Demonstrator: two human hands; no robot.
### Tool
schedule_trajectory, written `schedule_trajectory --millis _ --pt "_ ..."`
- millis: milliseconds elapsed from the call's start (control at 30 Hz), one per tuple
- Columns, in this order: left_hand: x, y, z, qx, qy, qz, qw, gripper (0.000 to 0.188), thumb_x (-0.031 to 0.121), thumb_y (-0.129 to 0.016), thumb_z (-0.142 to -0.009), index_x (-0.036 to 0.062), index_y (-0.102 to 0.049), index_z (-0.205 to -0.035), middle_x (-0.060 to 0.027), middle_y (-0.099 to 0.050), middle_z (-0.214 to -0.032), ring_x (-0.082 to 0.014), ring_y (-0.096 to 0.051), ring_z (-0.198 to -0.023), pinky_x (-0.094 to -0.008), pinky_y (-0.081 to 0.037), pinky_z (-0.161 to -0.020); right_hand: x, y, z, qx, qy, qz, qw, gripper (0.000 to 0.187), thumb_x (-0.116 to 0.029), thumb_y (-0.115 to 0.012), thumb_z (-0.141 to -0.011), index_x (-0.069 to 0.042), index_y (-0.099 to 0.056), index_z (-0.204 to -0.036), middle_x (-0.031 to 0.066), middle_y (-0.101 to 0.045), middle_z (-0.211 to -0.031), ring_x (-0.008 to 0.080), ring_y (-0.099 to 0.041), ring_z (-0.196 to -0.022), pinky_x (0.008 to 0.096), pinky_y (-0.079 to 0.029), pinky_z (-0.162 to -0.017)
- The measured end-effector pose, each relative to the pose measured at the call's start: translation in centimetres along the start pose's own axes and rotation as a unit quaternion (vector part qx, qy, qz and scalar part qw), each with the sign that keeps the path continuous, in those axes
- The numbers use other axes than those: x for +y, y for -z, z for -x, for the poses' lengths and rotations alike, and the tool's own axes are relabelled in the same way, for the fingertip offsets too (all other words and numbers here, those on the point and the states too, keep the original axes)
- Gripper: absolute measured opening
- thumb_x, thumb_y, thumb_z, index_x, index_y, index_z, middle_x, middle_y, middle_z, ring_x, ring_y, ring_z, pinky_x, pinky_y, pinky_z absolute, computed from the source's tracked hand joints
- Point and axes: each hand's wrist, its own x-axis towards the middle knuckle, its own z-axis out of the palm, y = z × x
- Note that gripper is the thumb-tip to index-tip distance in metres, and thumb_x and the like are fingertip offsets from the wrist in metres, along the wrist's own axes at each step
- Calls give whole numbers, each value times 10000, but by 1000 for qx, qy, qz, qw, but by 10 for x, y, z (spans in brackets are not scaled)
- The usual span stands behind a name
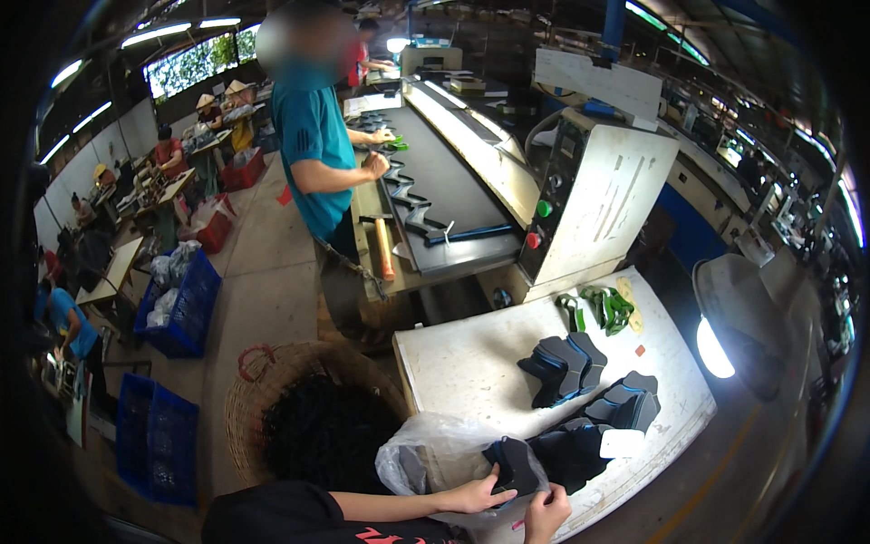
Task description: The person walks through a factory floor, picks up a clear plastic bag, and places folded dark garments into it at a workstation. The person then ties the bag closed with a pink tie and walks away with the sealed package.
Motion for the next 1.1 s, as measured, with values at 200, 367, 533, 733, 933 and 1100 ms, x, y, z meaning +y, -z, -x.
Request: schedule_trajectory --millis 200,367,533,733,933,1100 --pt "4 -4 -2 -17 -28 -32 999 1218 717 -467 -1012 -198 119 -1564 -464 -645 -1142 -498 -683 -1140 -435 -537 -995 -50 27 -25 -43 -22 -171 984 166 36 -559 -887 55 -671 -1008 17 -596 -776 75 -533 -659 246 -427 -597" --pt "-13 -18 -12 -47 37 21 998 1155 646 -475 -1037 -125 186 -1587 -424 -631 -1233 -457 -667 -1179 -408 -492 -1058 -84 48 -36 -119 101 -175 972 284 35 -602 -806 54 -660 -1083 142 -617 -1009 219 -621 -895 309 -516 -761" --pt "-45 -6 -41 -75 -125 64 987 1029 595 -442 -1070 -94 98 -1610 -363 -489 -1503 -352 -504 -1427 -357 -371 -1187 -120 53 -27 -91 216 -81 969 353 -56 -642 -807 -2 -667 -1156 186 -615 -1158 360 -579 -1124 461 -474 -1008" --pt "-91 46 -47 -52 -81 15 995 605 427 -474 -1077 77 -475 -1571 -199 -511 -1562 -346 -480 -1442 -427 -351 -1218 -125 19 -2 -327 188 -269 886 264 0 -622 -826 -40 -747 -1055 176 -689 -1114 364 -656 -1113 442 -499 -1018" --pt "-104 66 1 104 1 -478 872 601 349 -551 -1015 227 -446 -1593 -132 -318 -1693 -397 -424 -1452 -713 -380 -1090 -59 -119 20 -373 260 24 890 287 -34 -588 -880 34 -699 -1135 264 -703 -1035 441 -691 -955 498 -551 -892" --pt "-75 95 12 25 55 -471 880 794 421 -619 -975 314 -259 -1674 -99 -266 -1734 -401 -356 -1518 -758 -361 -1092 21 -162 46 -279 419 245 829 456 -157 -613 -864 142 -646 -1207 318 -688 -1008 418 -691 -815 545 -575 -761"
